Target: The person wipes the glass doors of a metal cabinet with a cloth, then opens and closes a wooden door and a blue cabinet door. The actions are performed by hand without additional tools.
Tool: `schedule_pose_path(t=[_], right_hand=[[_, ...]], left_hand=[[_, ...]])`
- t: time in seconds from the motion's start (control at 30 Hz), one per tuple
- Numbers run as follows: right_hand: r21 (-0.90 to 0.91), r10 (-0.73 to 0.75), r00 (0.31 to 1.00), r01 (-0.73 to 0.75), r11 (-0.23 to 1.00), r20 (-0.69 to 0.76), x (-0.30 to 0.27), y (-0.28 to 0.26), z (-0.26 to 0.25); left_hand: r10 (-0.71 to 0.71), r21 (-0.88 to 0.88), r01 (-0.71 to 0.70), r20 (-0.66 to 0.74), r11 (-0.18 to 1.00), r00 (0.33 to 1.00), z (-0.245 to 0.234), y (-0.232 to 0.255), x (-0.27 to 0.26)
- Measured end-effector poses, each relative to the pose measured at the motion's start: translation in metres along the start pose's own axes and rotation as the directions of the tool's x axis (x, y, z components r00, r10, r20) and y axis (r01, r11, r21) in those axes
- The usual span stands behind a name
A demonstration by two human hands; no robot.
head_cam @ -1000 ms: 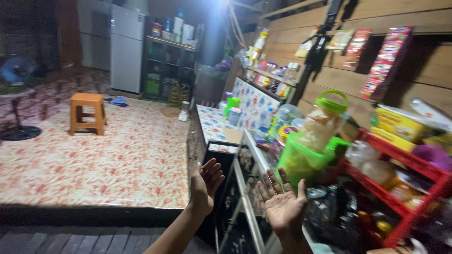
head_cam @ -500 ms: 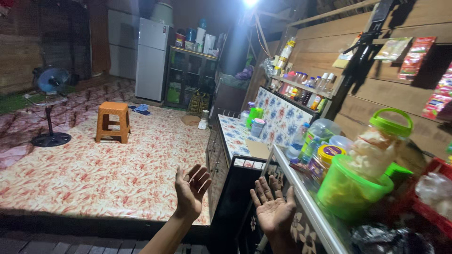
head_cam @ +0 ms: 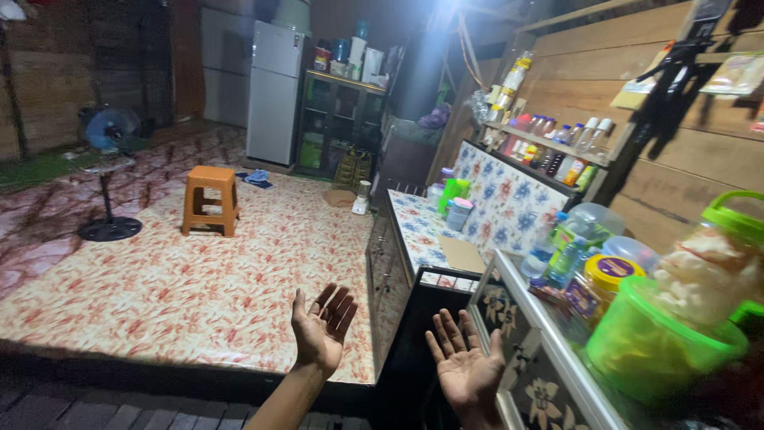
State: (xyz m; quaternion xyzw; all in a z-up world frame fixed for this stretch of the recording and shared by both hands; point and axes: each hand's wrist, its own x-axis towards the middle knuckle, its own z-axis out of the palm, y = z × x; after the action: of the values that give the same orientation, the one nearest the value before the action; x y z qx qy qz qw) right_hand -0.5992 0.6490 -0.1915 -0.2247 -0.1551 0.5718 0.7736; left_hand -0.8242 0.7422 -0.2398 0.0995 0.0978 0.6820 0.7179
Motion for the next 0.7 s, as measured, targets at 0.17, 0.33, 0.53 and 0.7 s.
schedule_pose_path(t=[0.17,0.33,0.53,0.7], right_hand=[[0.055,-0.009,0.998,0.012,0.998,-0.054,0.014,0.017,0.002],[-0.011,-0.008,1.0,0.009,1.0,0.014,0.046,0.03,0.017],[-0.028,-0.029,0.992,0.033,0.999,0.121,0.126,0.042,0.053],[0.002,-0.006,0.979,0.006,1.0,0.203,0.2,0.069,0.084]], left_hand=[[-0.013,-0.073,0.019,0.074,0.997,0.997,-0.005,0.027,0.012],[-0.01,-0.092,0.022,0.129,0.995,0.992,-0.006,0.05,0.039],[0.02,-0.109,-0.006,0.125,0.994,0.992,-0.007,0.072,0.104],[0.059,-0.091,-0.048,0.118,0.995,0.991,0.003,0.088,0.171]])
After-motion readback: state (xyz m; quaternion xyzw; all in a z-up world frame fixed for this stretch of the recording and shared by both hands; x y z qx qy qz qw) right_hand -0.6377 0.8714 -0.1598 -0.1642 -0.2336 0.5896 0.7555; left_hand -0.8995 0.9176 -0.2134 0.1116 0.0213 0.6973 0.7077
